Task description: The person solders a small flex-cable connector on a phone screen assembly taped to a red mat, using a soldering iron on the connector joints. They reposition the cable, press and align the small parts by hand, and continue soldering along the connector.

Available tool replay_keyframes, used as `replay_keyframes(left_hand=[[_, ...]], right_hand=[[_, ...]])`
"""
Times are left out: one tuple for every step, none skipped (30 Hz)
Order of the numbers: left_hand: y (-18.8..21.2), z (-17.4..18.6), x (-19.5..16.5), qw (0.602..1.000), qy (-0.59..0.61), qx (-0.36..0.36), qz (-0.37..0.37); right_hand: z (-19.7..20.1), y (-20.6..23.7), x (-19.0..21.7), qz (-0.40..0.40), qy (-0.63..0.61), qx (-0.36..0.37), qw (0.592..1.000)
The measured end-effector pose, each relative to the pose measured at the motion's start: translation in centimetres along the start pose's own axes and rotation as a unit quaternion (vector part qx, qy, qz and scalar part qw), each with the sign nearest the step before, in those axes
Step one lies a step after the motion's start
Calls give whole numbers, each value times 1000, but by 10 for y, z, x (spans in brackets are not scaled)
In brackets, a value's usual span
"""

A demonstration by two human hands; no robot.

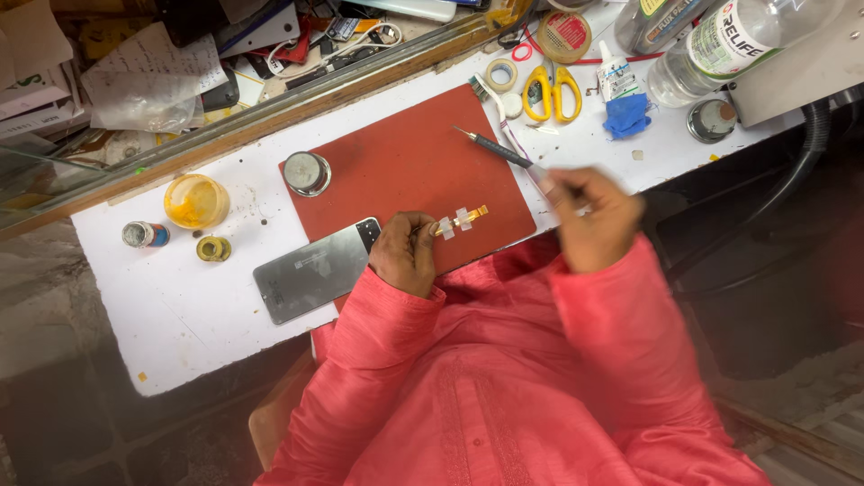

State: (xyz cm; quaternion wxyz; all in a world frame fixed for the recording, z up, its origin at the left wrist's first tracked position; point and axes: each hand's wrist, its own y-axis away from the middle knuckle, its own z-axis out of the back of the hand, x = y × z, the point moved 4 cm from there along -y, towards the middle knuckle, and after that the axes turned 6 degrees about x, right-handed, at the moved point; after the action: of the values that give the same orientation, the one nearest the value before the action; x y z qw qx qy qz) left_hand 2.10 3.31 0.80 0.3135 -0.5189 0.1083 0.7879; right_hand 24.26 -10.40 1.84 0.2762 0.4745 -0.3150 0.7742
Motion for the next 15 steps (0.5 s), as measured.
replay_keyframes(left_hand=[[0, 0, -1, 1000, 1, -4, -6], [-1, 0, -1, 1000, 1, -8, -11], [-1, 0, -2, 1000, 2, -11, -17], [-1, 0, -2, 1000, 3, -13, -22], [0, 0, -3, 1000, 3, -17, -26], [0, 0, -3, 999, 3, -19, -29], [0, 0, -3, 999, 2, -22, -34], [-1, -1, -4, 999, 1, -24, -37], [0, -1, -4, 999, 0, -25, -40], [1, -1, -4, 999, 1, -23, -41], [0, -1, -4, 999, 1, -22, -44], [0, -1, -4, 999, 2, -20, -47], [0, -1, -4, 999, 3, -18, -46], [0, 0, -4, 999, 3, -15, -44], [1, 0, -4, 999, 4, -13, -43]], right_hand=[[16, -11, 1, 22, 19, 1, 1000], [28, -21, 2, 44, 38, 2, 998], [35, -31, 0, 38, 60, -9, 997], [40, -41, -1, 31, 81, -19, 996], [44, -50, -2, 25, 102, -29, 994], [47, -57, -3, 29, 107, -16, 994], [47, -64, -4, 35, 111, -4, 993], [46, -70, -5, 40, 116, 8, 992], [44, -73, -8, 28, 122, 11, 992], [43, -75, -10, 16, 128, 13, 992], [42, -77, -10, 4, 135, 14, 991], [41, -79, -9, 7, 130, 16, 991], [39, -80, -8, 9, 126, 18, 992], [39, -80, -8, 11, 121, 21, 992], [39, -77, -3, 49, 162, 9, 986]])
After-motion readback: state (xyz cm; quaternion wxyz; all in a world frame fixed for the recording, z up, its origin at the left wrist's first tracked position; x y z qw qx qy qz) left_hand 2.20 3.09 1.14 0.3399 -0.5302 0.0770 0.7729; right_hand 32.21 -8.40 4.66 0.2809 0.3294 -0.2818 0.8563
